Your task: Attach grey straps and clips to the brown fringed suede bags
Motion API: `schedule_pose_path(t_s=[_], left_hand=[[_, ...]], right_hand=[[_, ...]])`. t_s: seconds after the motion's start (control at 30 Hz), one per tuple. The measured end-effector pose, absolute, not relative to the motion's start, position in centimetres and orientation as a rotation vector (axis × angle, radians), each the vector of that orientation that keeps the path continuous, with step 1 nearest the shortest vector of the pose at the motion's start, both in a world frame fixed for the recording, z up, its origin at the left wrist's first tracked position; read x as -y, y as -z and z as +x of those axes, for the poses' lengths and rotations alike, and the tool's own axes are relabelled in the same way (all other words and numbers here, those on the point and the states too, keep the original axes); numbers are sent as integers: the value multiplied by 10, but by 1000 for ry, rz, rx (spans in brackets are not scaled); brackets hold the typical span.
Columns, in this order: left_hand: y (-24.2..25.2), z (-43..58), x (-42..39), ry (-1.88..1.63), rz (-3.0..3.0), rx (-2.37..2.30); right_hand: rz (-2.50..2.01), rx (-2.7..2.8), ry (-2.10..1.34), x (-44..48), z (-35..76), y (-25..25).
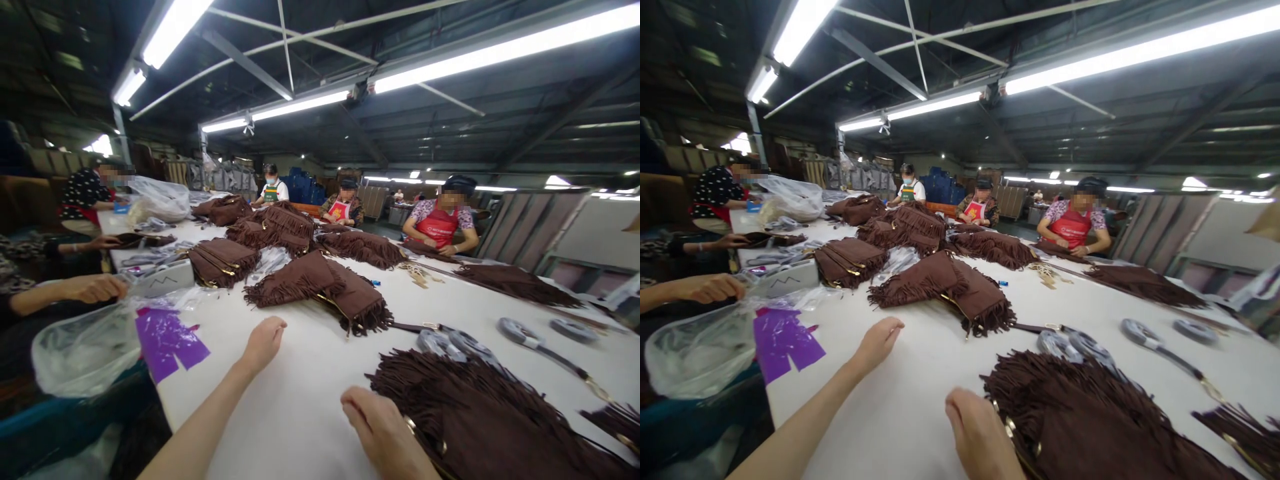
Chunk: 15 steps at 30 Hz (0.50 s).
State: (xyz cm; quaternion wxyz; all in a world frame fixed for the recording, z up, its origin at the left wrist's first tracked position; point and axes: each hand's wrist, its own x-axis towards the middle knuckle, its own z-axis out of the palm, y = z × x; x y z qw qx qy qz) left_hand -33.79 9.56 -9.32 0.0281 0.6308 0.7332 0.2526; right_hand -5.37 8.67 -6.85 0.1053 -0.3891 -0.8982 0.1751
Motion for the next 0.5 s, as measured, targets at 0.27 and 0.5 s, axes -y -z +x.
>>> schedule_pose_path(t_s=[0.27, 0.5], left_hand=[[123, -305, -66, -218, 2056, -2283], [116, -304, -68, -196, 2038, -2291]], right_hand=[[-1550, 2679, 34, -134, -139, 89], [-1573, 2761, 75, -146, -137, 78]])
